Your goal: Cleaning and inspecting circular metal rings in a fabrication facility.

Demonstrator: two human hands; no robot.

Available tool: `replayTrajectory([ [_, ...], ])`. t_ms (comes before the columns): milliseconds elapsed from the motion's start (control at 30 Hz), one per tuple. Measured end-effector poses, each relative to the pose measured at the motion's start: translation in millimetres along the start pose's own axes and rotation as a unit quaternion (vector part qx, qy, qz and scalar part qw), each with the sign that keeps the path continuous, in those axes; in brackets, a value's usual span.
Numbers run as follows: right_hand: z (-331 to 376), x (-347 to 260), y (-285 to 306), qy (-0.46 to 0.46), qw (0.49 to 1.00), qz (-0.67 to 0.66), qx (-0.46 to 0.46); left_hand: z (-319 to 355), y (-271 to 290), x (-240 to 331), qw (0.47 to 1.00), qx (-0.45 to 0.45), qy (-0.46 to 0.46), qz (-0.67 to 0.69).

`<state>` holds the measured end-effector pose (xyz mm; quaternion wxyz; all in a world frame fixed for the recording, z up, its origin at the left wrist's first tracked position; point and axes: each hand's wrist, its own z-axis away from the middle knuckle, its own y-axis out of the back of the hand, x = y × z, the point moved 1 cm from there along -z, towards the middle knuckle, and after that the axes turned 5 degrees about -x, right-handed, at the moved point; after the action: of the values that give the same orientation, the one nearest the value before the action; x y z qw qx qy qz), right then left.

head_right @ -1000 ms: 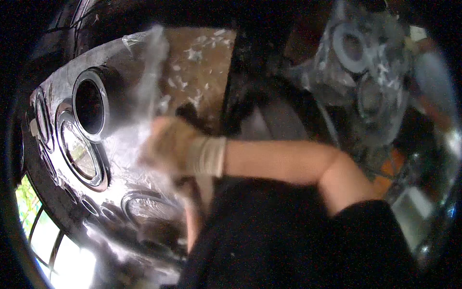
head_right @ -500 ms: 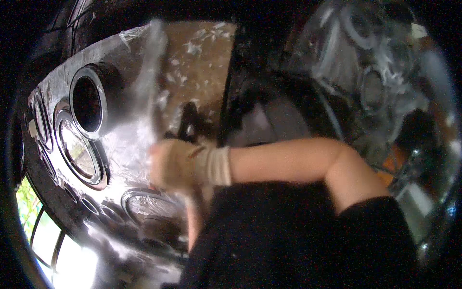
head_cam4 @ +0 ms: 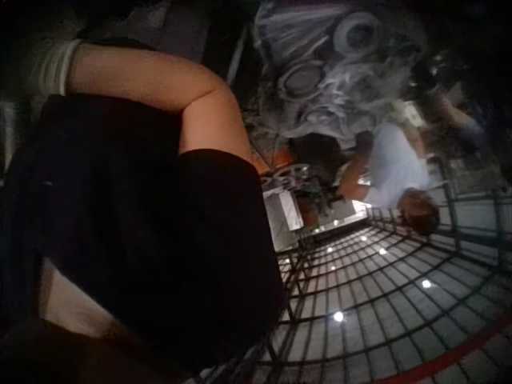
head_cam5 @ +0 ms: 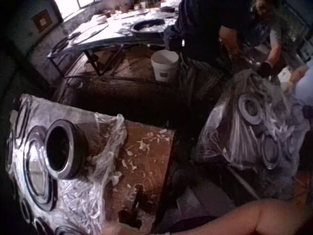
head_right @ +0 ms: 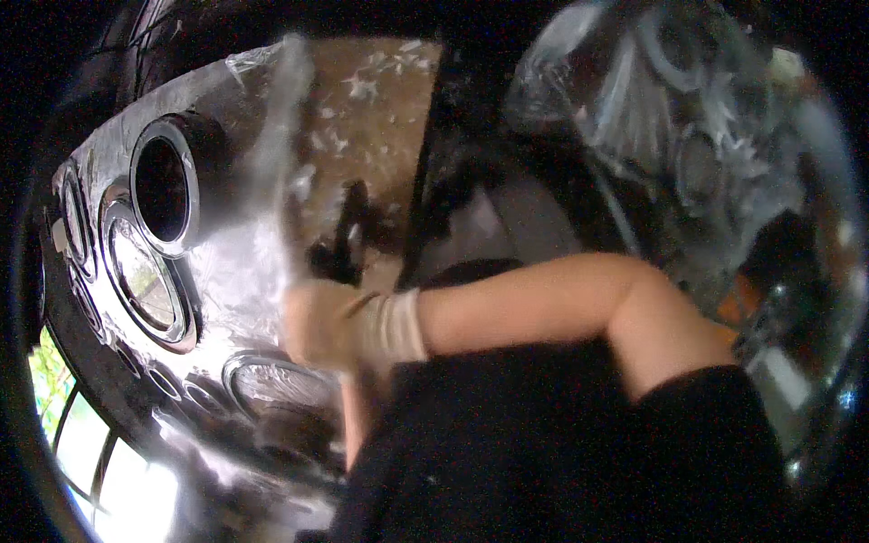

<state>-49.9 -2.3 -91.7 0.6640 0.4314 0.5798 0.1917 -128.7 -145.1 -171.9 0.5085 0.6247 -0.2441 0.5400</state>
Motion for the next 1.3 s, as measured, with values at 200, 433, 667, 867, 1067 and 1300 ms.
replayTrajectory([
  [200, 5, 154, -3, -0.298, 0.842, -0.448, 0.043, -33, -21, 61, 0.998, -0.040, 0.017, -0.052],
  [433, 16, 190, -37, -0.319, 0.760, -0.562, 0.063, -64, -12, 106, 0.980, -0.126, -0.048, -0.149],
  [667, 27, 57, 69, -0.064, 0.954, -0.242, 0.167, -81, -44, 140, 0.992, -0.115, 0.050, -0.030],
  [867, 25, 66, 74, 0.011, 0.967, 0.001, 0.253, -89, -61, 115, 0.993, -0.110, 0.030, 0.026],
  [1067, 26, 176, 104, -0.382, 0.856, -0.337, 0.085, -104, -86, 158, 0.991, -0.098, -0.046, -0.081],
  [1300, 17, 73, 94, -0.109, 0.993, -0.011, 0.051, -114, -120, 169, 0.717, -0.027, 0.139, -0.683],
])
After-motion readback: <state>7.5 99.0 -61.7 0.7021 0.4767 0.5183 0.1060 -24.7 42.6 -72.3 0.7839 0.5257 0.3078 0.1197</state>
